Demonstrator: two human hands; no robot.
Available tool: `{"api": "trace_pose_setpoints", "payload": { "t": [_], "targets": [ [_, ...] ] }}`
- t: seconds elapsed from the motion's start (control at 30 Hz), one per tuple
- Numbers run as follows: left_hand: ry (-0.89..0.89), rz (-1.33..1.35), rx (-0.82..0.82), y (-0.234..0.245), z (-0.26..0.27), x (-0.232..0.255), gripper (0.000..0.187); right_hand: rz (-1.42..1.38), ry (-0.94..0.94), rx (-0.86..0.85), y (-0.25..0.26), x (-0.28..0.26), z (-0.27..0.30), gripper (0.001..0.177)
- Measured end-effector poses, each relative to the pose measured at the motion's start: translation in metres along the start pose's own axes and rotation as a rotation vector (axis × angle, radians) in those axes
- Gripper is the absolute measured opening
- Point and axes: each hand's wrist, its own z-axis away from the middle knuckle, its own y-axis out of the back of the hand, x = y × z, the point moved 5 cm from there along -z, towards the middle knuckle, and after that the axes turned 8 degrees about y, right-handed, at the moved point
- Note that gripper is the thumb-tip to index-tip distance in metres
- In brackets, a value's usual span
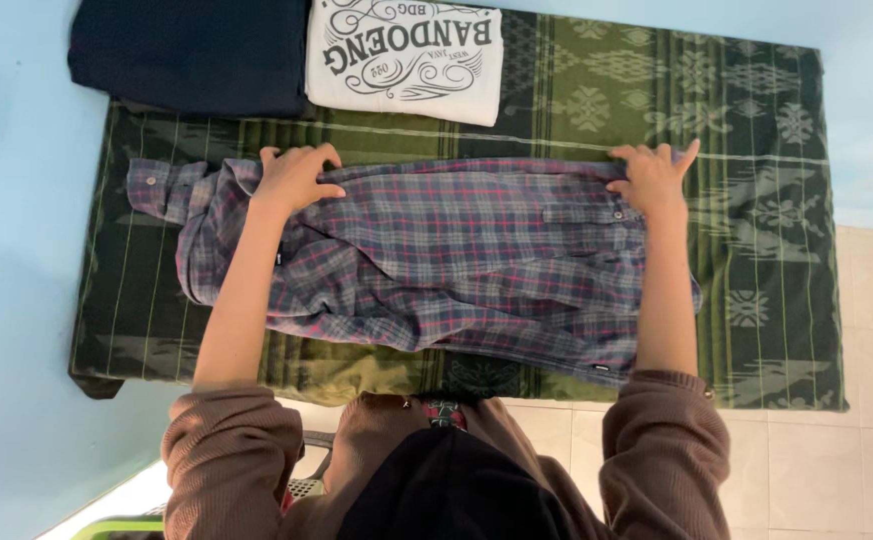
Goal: The person folds a plaid shirt and a navy blue t-shirt on a green patterned bedsheet, then places the folded items in a laundry basket.
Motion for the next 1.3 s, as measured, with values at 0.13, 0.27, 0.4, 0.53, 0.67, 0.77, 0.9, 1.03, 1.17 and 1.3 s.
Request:
{"api": "trace_pose_setpoints", "payload": {
  "t": [0.13, 0.27, 0.4, 0.53, 0.67, 0.77, 0.9, 1.03, 1.17, 1.3],
  "targets": [
    [-0.22, 0.023, 0.151, 0.023, -0.005, 0.011, 0.038, 0.04, 0.082, 0.009, -0.003, 0.028, -0.019, 0.036],
    [-0.21, 0.11, 0.313, 0.048, -0.012, 0.019, 0.026, -0.104, 0.14, 0.207, 0.012, 0.053, -0.015, 0.025],
    [-0.257, 0.128, 0.51, 0.057, -0.033, 0.031, 0.023, -0.074, -0.043, 0.286, 0.013, 0.071, -0.02, 0.018],
    [-0.227, -0.033, 0.514, 0.025, -0.055, 0.034, 0.023, 0.001, -0.054, 0.304, -0.007, 0.042, -0.026, 0.038],
    [-0.294, 0.02, 0.575, 0.028, -0.037, 0.021, 0.032, 0.036, 0.027, 0.478, 0.003, -0.004, -0.014, 0.058],
    [-0.237, 0.119, 0.607, 0.05, 0.006, 0.004, 0.025, -0.033, 0.117, 0.565, 0.04, -0.064, 0.007, 0.059],
    [-0.088, 0.338, 0.466, 0.066, 0.079, -0.022, 0.02, -0.341, 0.337, 0.528, 0.094, -0.2, 0.041, 0.036],
    [-0.042, 0.326, 0.586, 0.063, 0.133, -0.064, 0.025, -0.684, 0.763, 0.232, 0.122, -0.345, 0.077, 0.026],
    [0.029, 0.565, 0.567, 0.028, 0.162, -0.12, 0.035, -0.816, 1.044, 0.052, 0.124, -0.432, 0.112, 0.055],
    [0.079, 0.523, 0.457, -0.004, 0.176, -0.139, 0.072, -0.797, 0.958, 0.05, 0.087, -0.463, 0.11, 0.046]
  ]
}}
